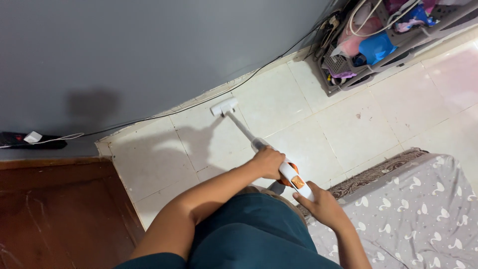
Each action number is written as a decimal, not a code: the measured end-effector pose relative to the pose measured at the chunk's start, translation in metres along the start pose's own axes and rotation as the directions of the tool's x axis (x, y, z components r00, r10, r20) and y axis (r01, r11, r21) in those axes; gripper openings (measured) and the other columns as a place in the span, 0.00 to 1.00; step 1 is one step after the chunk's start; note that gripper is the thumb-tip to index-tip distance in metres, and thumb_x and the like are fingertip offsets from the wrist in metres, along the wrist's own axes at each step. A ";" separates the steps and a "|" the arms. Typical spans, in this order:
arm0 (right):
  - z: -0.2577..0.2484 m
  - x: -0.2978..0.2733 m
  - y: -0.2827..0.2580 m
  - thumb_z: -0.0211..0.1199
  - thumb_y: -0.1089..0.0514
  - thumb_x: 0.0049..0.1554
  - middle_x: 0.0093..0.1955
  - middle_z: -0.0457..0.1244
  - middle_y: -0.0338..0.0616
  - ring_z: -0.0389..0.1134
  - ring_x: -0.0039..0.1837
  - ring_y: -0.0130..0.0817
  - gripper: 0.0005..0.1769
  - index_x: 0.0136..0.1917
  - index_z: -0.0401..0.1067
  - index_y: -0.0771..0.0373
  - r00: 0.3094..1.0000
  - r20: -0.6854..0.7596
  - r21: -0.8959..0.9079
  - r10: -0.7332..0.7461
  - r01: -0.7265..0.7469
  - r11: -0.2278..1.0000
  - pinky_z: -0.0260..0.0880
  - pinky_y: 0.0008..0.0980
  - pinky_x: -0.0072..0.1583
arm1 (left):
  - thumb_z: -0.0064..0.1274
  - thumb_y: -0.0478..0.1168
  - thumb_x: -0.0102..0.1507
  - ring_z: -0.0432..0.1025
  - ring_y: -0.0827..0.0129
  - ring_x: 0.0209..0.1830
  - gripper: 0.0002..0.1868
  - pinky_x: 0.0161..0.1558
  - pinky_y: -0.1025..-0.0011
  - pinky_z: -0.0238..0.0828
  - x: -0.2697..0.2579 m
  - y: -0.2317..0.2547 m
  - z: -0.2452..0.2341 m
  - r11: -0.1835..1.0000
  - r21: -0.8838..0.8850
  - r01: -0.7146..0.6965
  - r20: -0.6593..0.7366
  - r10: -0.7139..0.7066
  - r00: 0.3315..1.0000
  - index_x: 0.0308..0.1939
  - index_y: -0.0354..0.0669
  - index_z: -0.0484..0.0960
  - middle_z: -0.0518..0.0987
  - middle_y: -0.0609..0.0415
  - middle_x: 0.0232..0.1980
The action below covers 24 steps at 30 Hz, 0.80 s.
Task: Using a spray mop to clean the tiled floor in a bedroom area.
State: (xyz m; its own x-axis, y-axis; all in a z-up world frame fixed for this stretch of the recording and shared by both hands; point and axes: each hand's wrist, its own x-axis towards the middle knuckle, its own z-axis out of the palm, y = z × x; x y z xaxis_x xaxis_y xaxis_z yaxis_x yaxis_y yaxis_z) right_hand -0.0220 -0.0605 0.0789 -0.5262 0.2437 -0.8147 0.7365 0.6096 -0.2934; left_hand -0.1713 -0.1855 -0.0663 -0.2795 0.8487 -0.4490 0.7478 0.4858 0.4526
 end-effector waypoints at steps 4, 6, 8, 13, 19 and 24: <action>0.026 0.022 -0.020 0.57 0.31 0.58 0.28 0.59 0.42 0.62 0.35 0.38 0.26 0.51 0.67 0.55 0.994 -0.023 -0.001 -0.106 0.106 0.994 0.61 0.36 0.44 | 0.55 0.60 0.54 0.78 0.54 0.45 0.27 0.57 0.58 0.65 -0.014 -0.040 0.000 1.000 -0.002 0.007 -0.007 -0.007 1.000 0.48 0.47 0.80 0.84 0.50 0.44; 0.032 0.025 -0.035 0.57 0.31 0.58 0.28 0.57 0.42 0.58 0.34 0.37 0.27 0.53 0.67 0.56 0.992 0.000 0.049 -0.124 0.124 0.991 0.59 0.36 0.43 | 0.59 0.58 0.53 0.77 0.55 0.48 0.27 0.57 0.60 0.64 -0.022 -0.056 -0.003 0.999 -0.048 0.026 -0.015 -0.027 1.000 0.49 0.47 0.79 0.84 0.50 0.46; 0.038 0.038 -0.031 0.60 0.35 0.58 0.30 0.63 0.48 0.66 0.34 0.41 0.26 0.54 0.71 0.58 0.989 -0.035 0.076 -0.145 0.147 0.986 0.64 0.36 0.40 | 0.55 0.57 0.51 0.78 0.56 0.52 0.29 0.61 0.59 0.64 -0.019 -0.071 0.008 0.999 -0.038 0.015 -0.056 -0.018 0.998 0.52 0.47 0.79 0.84 0.50 0.48; 0.043 0.047 -0.030 0.63 0.38 0.58 0.31 0.69 0.54 0.73 0.31 0.42 0.26 0.55 0.75 0.62 0.983 -0.081 0.104 -0.165 0.173 0.979 0.70 0.33 0.36 | 0.51 0.56 0.51 0.77 0.58 0.58 0.34 0.65 0.59 0.63 -0.023 -0.079 0.007 0.998 -0.065 0.011 -0.098 -0.017 0.995 0.59 0.47 0.78 0.84 0.52 0.51; 0.052 0.048 -0.026 0.63 0.37 0.58 0.31 0.68 0.57 0.73 0.32 0.46 0.28 0.56 0.74 0.62 0.987 -0.055 0.106 -0.150 0.155 0.982 0.70 0.37 0.37 | 0.49 0.50 0.52 0.77 0.55 0.58 0.33 0.64 0.55 0.66 -0.034 -0.073 0.006 0.998 -0.059 -0.008 -0.083 0.003 0.997 0.60 0.42 0.78 0.84 0.48 0.52; 0.057 0.045 -0.030 0.64 0.37 0.57 0.31 0.67 0.55 0.72 0.31 0.43 0.27 0.56 0.73 0.62 0.990 -0.026 0.106 -0.142 0.144 0.984 0.68 0.36 0.37 | 0.51 0.51 0.52 0.76 0.56 0.61 0.36 0.67 0.56 0.64 -0.048 -0.074 0.005 0.996 -0.084 0.006 -0.084 -0.013 0.996 0.65 0.43 0.76 0.83 0.49 0.55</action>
State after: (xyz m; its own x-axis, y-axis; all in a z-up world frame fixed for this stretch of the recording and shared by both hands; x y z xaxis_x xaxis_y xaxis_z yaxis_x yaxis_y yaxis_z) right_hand -0.0439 -0.1112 0.0225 -0.6363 0.1742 -0.7515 0.6938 0.5551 -0.4588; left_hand -0.2101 -0.2626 -0.0819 -0.3392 0.8566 -0.3887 0.6929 0.5070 0.5126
